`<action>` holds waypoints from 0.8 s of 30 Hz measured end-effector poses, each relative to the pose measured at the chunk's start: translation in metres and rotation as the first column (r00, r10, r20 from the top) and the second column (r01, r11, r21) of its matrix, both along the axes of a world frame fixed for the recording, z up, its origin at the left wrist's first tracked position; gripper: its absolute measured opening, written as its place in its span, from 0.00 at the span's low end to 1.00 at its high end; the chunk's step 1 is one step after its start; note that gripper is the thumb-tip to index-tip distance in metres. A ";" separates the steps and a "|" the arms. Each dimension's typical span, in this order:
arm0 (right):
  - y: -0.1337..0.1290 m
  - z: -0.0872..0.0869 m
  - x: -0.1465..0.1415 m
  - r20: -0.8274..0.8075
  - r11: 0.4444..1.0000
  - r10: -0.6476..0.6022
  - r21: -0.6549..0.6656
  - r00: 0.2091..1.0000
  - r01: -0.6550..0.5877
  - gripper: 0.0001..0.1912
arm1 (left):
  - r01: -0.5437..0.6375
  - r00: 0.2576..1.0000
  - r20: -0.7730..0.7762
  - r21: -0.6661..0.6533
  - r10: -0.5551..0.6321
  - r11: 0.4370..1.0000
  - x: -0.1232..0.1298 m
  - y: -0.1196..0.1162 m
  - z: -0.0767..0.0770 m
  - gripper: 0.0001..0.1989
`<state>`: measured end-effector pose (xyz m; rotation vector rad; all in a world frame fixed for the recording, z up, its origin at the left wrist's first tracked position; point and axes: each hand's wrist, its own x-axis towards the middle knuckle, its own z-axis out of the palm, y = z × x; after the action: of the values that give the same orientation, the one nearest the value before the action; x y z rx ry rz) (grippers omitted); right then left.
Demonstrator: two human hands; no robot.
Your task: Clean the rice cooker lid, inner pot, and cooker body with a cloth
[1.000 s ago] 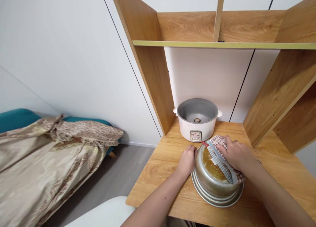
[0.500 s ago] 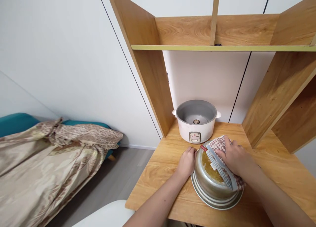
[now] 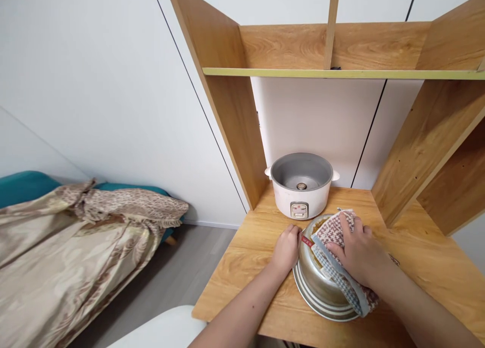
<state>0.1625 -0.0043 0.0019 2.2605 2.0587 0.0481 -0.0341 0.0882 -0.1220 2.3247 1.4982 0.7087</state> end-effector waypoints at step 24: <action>-0.001 0.003 -0.008 0.023 1.000 0.003 0.015 1.000 -0.003 0.39 | -0.005 1.000 0.003 -0.021 0.005 1.000 0.000 -0.001 0.000 0.08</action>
<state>0.1548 -0.0049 0.0054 2.2545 2.0573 0.0905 -0.0341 0.0877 -0.1222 2.3044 1.5028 0.6946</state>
